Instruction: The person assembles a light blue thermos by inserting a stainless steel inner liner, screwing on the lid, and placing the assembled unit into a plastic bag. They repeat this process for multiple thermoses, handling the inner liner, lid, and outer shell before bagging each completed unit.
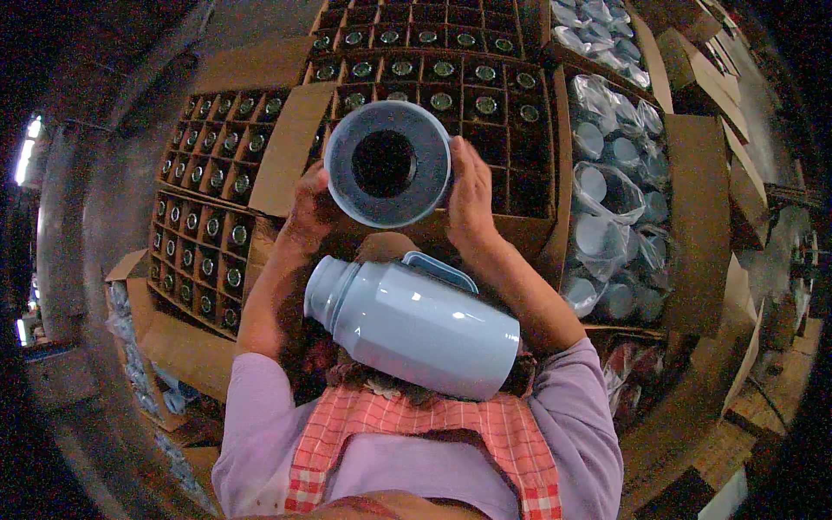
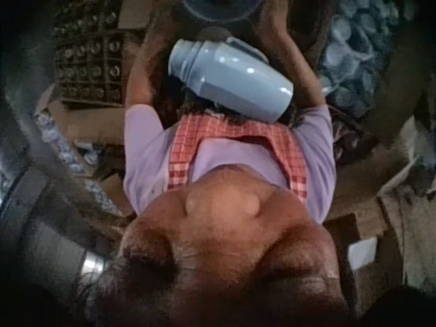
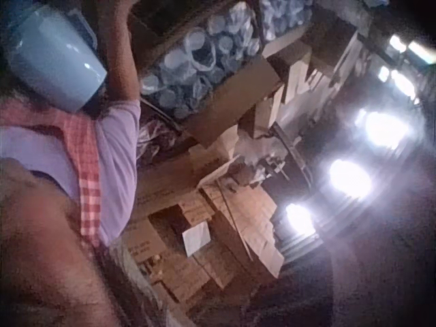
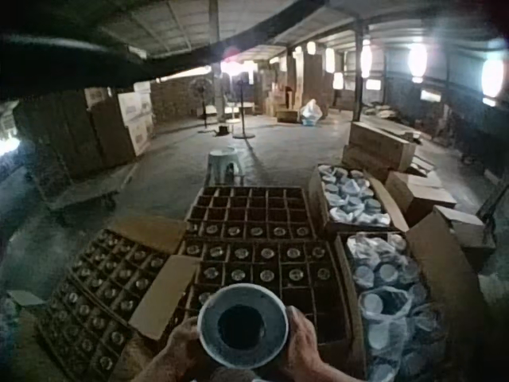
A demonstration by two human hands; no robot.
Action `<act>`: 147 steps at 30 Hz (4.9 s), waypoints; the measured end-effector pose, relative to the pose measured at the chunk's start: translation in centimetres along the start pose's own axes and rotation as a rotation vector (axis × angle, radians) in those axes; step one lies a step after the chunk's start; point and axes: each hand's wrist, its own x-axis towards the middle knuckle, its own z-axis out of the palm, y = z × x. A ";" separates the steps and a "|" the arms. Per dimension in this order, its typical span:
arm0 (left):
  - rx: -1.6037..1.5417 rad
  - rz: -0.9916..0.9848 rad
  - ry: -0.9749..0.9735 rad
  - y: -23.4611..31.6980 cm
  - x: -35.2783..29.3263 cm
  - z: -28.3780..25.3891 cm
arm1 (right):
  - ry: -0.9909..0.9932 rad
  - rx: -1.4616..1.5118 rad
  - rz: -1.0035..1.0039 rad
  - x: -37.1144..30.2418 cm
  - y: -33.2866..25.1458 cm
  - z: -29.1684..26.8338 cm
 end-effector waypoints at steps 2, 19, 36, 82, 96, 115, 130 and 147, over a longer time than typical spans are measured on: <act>-0.021 -0.073 0.123 -0.1 0.9 -2.0 | 0.051 -0.345 -0.575 1.1 0.2 -1.0; 1.049 0.298 0.020 2.6 0.0 4.1 | -0.065 -1.216 -0.899 -1.4 -0.9 0.8; 1.165 0.381 -0.018 2.7 -1.0 4.7 | -0.132 -0.689 -0.598 -2.4 -1.6 1.8; 1.045 0.385 0.037 2.8 -1.3 5.8 | -0.222 -0.577 -0.529 -2.7 -1.9 1.3; 0.627 0.062 0.202 3.1 -1.1 6.6 | -0.102 -0.803 -0.754 -3.3 -2.2 1.7; 0.438 0.067 0.163 3.2 -0.3 6.3 | -0.075 -1.142 -1.194 -3.2 -1.8 1.7; 1.025 0.391 -0.212 4.7 -0.8 10.0 | -0.182 0.123 -0.188 -3.4 -0.5 1.8; 1.519 0.630 -0.646 6.4 -0.8 8.7 | -0.461 -0.038 -0.174 -2.1 3.2 -1.6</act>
